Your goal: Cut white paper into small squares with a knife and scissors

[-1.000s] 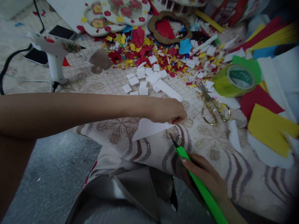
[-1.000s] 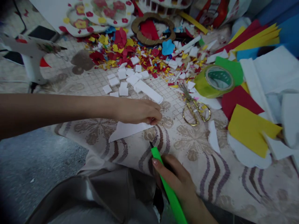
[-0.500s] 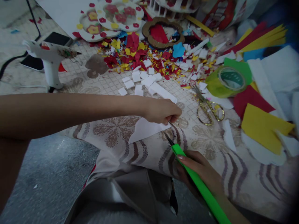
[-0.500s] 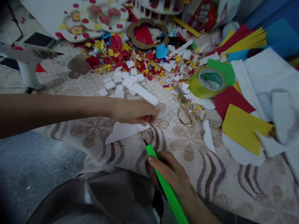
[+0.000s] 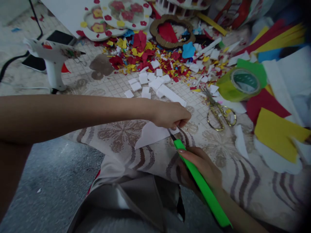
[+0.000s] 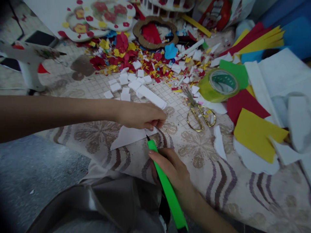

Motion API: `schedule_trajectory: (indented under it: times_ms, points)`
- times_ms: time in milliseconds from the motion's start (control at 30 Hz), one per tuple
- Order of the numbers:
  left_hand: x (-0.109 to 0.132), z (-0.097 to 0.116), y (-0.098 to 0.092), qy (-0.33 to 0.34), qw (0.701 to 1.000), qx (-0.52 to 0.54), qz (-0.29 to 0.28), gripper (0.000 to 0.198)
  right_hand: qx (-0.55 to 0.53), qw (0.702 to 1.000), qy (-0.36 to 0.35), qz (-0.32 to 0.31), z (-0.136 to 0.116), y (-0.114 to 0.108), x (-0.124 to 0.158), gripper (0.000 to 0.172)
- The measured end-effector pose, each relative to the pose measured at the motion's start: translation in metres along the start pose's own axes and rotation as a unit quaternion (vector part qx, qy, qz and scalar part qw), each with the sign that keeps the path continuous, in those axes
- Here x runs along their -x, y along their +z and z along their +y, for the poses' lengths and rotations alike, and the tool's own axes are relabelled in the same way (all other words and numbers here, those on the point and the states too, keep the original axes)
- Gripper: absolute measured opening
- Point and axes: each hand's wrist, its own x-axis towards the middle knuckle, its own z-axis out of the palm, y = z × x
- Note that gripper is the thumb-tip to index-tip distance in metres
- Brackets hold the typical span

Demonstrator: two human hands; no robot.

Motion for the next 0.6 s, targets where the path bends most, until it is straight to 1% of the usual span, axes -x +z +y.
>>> schedule_trajectory:
  times_ms: [133,200,300,333,500,600]
  points:
    - [0.000,0.000,-0.001,0.003,1.000,0.002,-0.002,0.019,-0.017,1.000,0.012,0.012,-0.001,0.000,-0.004,0.023]
    - [0.000,0.000,-0.001,0.007,1.000,0.001,0.000,0.020,-0.022,1.000,0.006,-0.008,0.000,-0.003,-0.006,0.024]
    - [0.000,0.000,0.000,0.012,1.000,-0.002,0.007,0.020,-0.007,0.998,-0.028,-0.057,0.004,-0.008,-0.007,0.028]
    - [0.000,-0.001,0.000,0.016,1.000,-0.003,0.010,0.019,0.007,0.997,-0.038,-0.064,0.005,-0.010,-0.005,0.029]
    - [0.000,-0.003,0.002,0.027,1.000,0.001,0.016,0.017,0.073,0.994,-0.066,-0.043,0.008,-0.013,0.010,0.037]
    - [0.000,-0.004,0.002,0.031,0.999,0.009,0.019,0.016,0.061,0.995,-0.076,-0.023,0.012,-0.015,0.018,0.033]
